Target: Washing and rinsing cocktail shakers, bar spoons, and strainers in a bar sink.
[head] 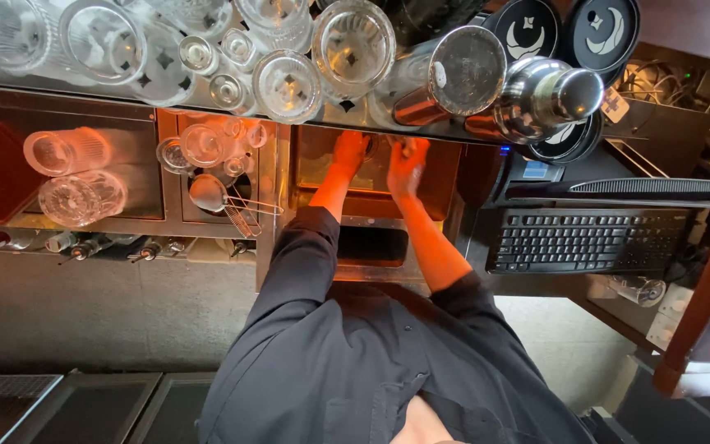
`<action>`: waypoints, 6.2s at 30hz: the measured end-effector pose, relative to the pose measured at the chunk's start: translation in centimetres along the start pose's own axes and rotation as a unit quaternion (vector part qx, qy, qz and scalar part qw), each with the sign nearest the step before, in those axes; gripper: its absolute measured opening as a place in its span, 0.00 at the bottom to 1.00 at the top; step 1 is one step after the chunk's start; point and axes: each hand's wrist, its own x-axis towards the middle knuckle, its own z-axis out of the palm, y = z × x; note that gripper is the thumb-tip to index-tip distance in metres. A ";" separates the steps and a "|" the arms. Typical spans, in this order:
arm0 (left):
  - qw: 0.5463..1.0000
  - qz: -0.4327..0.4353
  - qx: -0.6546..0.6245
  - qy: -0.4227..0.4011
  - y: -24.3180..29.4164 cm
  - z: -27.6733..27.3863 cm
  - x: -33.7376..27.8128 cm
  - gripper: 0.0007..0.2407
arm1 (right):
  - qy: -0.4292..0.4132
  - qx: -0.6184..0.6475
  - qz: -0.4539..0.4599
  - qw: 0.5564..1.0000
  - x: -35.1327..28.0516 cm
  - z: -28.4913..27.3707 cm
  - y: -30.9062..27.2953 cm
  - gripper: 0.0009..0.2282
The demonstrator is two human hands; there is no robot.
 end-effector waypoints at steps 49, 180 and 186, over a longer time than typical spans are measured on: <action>0.934 -0.196 -0.135 0.266 0.3 -36.3 -27.8 0.24 | -0.378 0.049 -0.079 0.921 -11.6 2.9 -7.7 0.09; 0.965 -0.256 -0.002 -0.057 -3.6 -7.3 3.1 0.19 | -0.248 0.311 0.423 0.814 6.7 1.3 1.2 0.09; 0.976 -0.195 -0.066 0.076 -6.1 -7.4 0.8 0.20 | -0.222 0.389 0.354 0.821 6.0 3.3 5.3 0.13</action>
